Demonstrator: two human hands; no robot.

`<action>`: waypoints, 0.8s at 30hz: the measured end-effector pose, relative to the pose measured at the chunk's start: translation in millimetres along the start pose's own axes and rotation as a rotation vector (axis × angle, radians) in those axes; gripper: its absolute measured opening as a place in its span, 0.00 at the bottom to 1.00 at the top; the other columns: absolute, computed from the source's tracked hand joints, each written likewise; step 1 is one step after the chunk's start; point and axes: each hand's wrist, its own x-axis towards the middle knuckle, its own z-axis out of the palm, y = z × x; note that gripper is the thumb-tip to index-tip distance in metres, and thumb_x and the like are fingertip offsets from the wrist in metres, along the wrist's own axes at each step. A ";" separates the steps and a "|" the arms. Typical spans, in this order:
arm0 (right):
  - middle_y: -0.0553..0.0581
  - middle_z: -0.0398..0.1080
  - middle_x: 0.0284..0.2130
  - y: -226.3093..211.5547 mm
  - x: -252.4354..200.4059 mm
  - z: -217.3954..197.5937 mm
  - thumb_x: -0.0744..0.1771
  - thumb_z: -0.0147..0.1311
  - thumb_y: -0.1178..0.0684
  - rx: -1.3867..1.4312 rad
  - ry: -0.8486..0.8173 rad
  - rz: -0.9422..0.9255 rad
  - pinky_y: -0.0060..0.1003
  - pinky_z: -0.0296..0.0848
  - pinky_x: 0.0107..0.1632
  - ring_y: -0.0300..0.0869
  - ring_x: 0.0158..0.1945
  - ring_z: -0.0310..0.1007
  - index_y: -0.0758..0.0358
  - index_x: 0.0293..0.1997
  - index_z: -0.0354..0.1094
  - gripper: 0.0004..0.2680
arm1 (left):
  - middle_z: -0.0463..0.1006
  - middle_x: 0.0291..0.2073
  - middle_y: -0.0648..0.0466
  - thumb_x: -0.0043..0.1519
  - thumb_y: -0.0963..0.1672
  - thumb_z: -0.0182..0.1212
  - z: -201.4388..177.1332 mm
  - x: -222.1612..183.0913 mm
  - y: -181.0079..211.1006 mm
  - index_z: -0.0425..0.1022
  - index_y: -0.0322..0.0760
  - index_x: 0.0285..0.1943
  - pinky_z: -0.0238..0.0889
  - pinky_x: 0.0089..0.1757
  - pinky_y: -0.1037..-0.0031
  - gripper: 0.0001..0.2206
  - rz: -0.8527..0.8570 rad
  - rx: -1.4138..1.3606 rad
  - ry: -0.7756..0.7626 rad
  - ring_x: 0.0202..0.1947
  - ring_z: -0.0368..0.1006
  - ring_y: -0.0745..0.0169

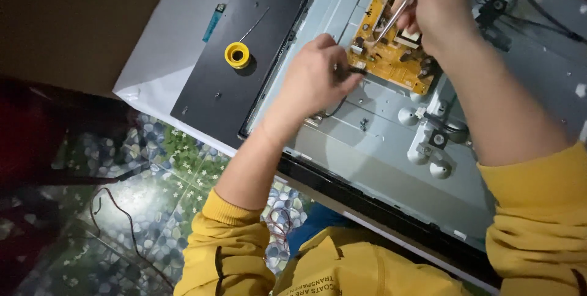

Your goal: Disassembling a television to remove the internal power supply board for repair or replacement.

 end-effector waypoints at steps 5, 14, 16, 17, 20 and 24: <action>0.51 0.70 0.29 -18.5 -25.1 -3.8 0.79 0.44 0.57 -0.472 -0.013 -0.422 0.35 0.75 0.34 0.38 0.31 0.73 0.61 0.43 0.64 0.09 | 0.75 0.30 0.48 0.54 0.53 0.71 30.4 -8.5 12.2 0.81 0.37 0.38 0.66 0.33 0.62 0.17 -0.059 0.409 0.059 0.31 0.71 0.49; 0.66 0.73 0.36 24.4 -55.2 8.2 0.66 0.53 0.61 -1.090 -0.029 -0.732 0.56 0.71 0.32 0.63 0.31 0.72 0.67 0.42 0.71 0.03 | 0.75 0.28 0.50 0.56 0.45 0.62 47.1 -19.1 21.2 0.75 0.40 0.29 0.56 0.40 0.60 0.06 0.040 0.463 0.293 0.32 0.66 0.48; 0.59 0.74 0.36 36.2 -60.3 10.4 0.63 0.59 0.57 -1.150 -0.091 -0.588 0.51 0.73 0.40 0.57 0.36 0.74 0.60 0.39 0.77 0.05 | 0.74 0.30 0.50 0.55 0.46 0.63 48.7 -24.2 18.2 0.78 0.41 0.31 0.56 0.40 0.60 0.06 -0.020 0.503 0.259 0.34 0.66 0.48; 0.59 0.74 0.36 38.6 -61.1 10.4 0.63 0.59 0.57 -1.154 -0.088 -0.591 0.51 0.73 0.40 0.57 0.36 0.74 0.60 0.39 0.77 0.05 | 0.74 0.30 0.50 0.55 0.46 0.63 48.4 -25.6 21.8 0.78 0.41 0.31 0.56 0.40 0.60 0.06 -0.018 0.502 0.264 0.34 0.66 0.48; 0.59 0.73 0.36 45.4 -59.9 15.2 0.62 0.61 0.54 -1.152 -0.064 -0.473 0.51 0.72 0.41 0.56 0.37 0.74 0.59 0.36 0.75 0.04 | 0.76 0.30 0.48 0.54 0.47 0.66 44.1 -28.4 28.7 0.78 0.38 0.31 0.59 0.38 0.58 0.09 -0.071 0.529 0.244 0.33 0.70 0.44; 0.56 0.74 0.34 59.5 -54.7 17.1 0.63 0.65 0.52 -1.138 0.016 -0.585 0.50 0.71 0.37 0.54 0.36 0.74 0.58 0.38 0.78 0.05 | 0.74 0.28 0.45 0.52 0.46 0.65 47.9 -28.1 25.5 0.79 0.36 0.28 0.57 0.38 0.57 0.08 -0.017 0.523 0.239 0.31 0.68 0.43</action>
